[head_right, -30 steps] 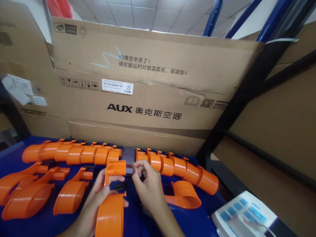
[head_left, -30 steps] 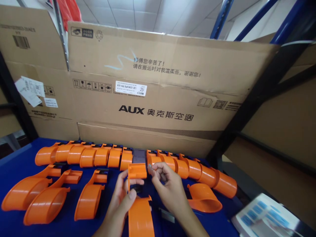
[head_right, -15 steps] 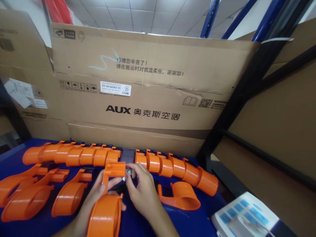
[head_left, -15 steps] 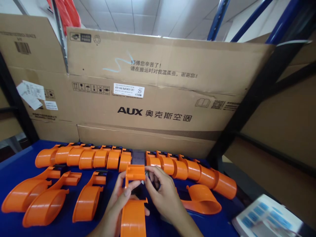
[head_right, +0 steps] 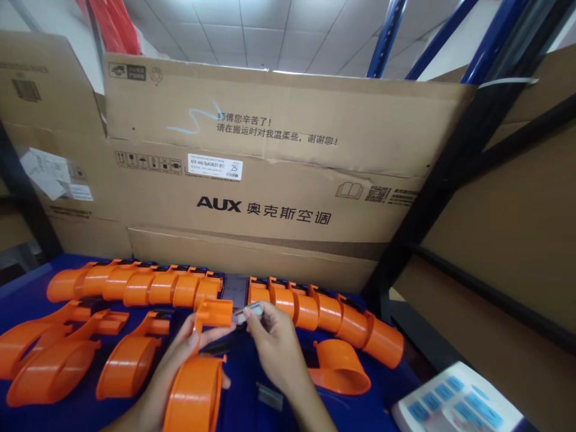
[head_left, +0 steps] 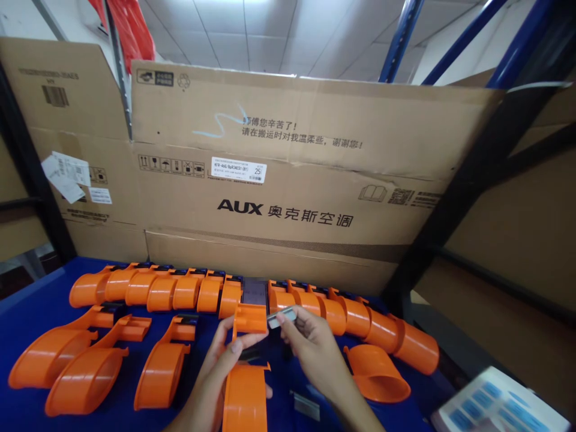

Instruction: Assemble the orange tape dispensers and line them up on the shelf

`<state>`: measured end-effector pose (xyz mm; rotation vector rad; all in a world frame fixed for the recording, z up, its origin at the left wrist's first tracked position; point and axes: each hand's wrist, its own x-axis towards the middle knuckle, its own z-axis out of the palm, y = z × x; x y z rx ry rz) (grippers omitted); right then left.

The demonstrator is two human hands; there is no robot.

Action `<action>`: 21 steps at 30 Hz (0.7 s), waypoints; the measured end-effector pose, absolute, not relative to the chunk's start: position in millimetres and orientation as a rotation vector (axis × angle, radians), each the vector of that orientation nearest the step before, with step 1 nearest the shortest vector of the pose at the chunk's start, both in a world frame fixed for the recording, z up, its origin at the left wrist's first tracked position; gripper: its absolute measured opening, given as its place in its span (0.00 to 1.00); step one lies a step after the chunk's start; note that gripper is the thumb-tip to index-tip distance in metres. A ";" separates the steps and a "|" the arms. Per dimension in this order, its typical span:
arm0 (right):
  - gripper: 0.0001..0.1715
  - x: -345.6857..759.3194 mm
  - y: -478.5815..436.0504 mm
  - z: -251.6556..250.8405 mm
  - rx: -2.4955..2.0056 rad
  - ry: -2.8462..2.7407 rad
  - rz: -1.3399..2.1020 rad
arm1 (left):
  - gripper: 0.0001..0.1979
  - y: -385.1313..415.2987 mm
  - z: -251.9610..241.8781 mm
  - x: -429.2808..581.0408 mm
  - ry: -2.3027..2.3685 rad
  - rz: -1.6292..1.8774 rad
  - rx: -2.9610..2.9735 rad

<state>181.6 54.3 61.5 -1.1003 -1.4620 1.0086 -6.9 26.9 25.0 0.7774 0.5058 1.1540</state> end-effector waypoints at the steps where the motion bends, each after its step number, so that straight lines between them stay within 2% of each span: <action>1: 0.22 183.5 56.0 62.5 -1.093 -1.427 1.003 | 0.26 26.8 24.9 -6.9 0.551 1.150 0.765; 6: 0.25 186.1 60.7 65.5 -1.057 -1.406 1.031 | 0.26 28.6 21.1 -5.7 0.561 1.026 0.720; 13: 0.22 183.2 56.6 65.1 -1.092 -1.437 1.030 | 0.35 29.0 18.1 -1.7 0.600 0.982 0.711; 21: 0.24 182.4 55.3 65.0 -1.108 -1.462 1.011 | 0.33 36.1 8.5 -7.5 0.639 0.903 0.729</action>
